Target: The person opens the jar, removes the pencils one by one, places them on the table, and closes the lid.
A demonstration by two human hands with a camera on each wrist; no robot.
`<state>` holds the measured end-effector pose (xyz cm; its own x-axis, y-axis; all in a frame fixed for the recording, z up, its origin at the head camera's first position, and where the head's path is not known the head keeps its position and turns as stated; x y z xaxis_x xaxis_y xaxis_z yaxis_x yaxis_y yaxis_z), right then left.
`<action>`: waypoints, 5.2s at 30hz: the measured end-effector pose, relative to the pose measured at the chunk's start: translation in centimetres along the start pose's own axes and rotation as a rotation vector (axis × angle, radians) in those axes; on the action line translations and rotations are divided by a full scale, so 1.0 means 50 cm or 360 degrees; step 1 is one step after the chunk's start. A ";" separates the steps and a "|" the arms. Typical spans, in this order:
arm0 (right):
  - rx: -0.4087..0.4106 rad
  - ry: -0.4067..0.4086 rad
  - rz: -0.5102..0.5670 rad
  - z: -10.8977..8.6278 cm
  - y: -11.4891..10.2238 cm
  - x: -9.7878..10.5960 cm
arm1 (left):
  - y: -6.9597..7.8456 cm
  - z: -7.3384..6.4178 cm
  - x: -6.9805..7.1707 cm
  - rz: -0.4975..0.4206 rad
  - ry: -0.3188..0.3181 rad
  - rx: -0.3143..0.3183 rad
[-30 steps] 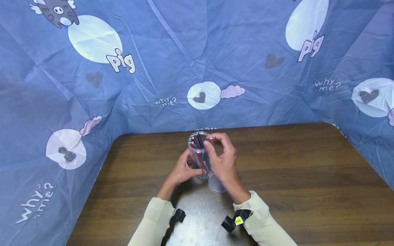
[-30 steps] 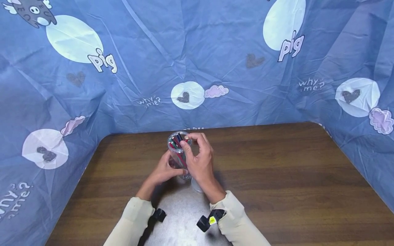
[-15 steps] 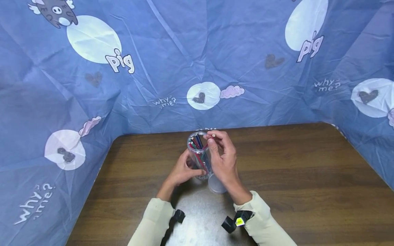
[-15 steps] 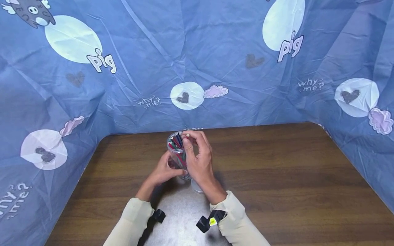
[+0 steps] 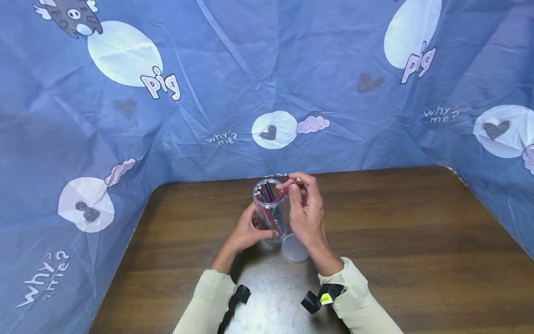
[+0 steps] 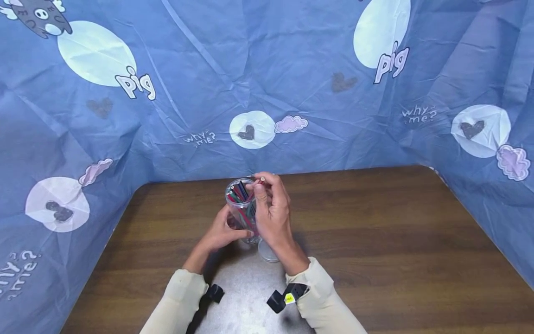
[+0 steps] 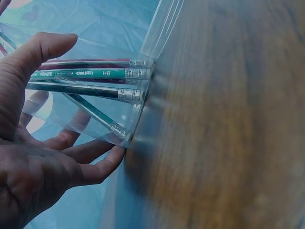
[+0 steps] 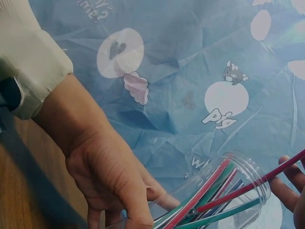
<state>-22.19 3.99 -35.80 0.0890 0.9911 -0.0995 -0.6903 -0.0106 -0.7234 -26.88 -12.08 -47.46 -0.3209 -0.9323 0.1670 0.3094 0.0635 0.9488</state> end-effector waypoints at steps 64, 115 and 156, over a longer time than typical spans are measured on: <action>-0.0189 -0.0087 -0.0524 -0.041 0.029 0.187 | -0.008 -0.001 0.007 -0.0042 -0.0018 0.0027; -0.0833 -0.0253 -0.0887 -0.093 0.221 0.230 | -0.006 -0.002 0.010 0.0044 -0.0005 0.0072; -0.1131 -0.0360 -0.1710 -0.109 0.255 0.201 | -0.009 -0.001 0.015 0.0051 -0.0017 0.0056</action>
<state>-26.17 13.11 -49.75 0.1850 0.5477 0.8159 0.1832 0.7965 -0.5762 -27.19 -12.81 -47.77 -0.3209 -0.9257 0.2004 0.2881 0.1062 0.9517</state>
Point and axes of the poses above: each hand's wrist, its own z-axis towards the middle knuckle, its own x-axis out of the back of the hand, y = z × x, the point moved 4 cm from there along z, towards the middle knuckle, and after that the axes turned 4 degrees about -x, right-handed, at the moved point
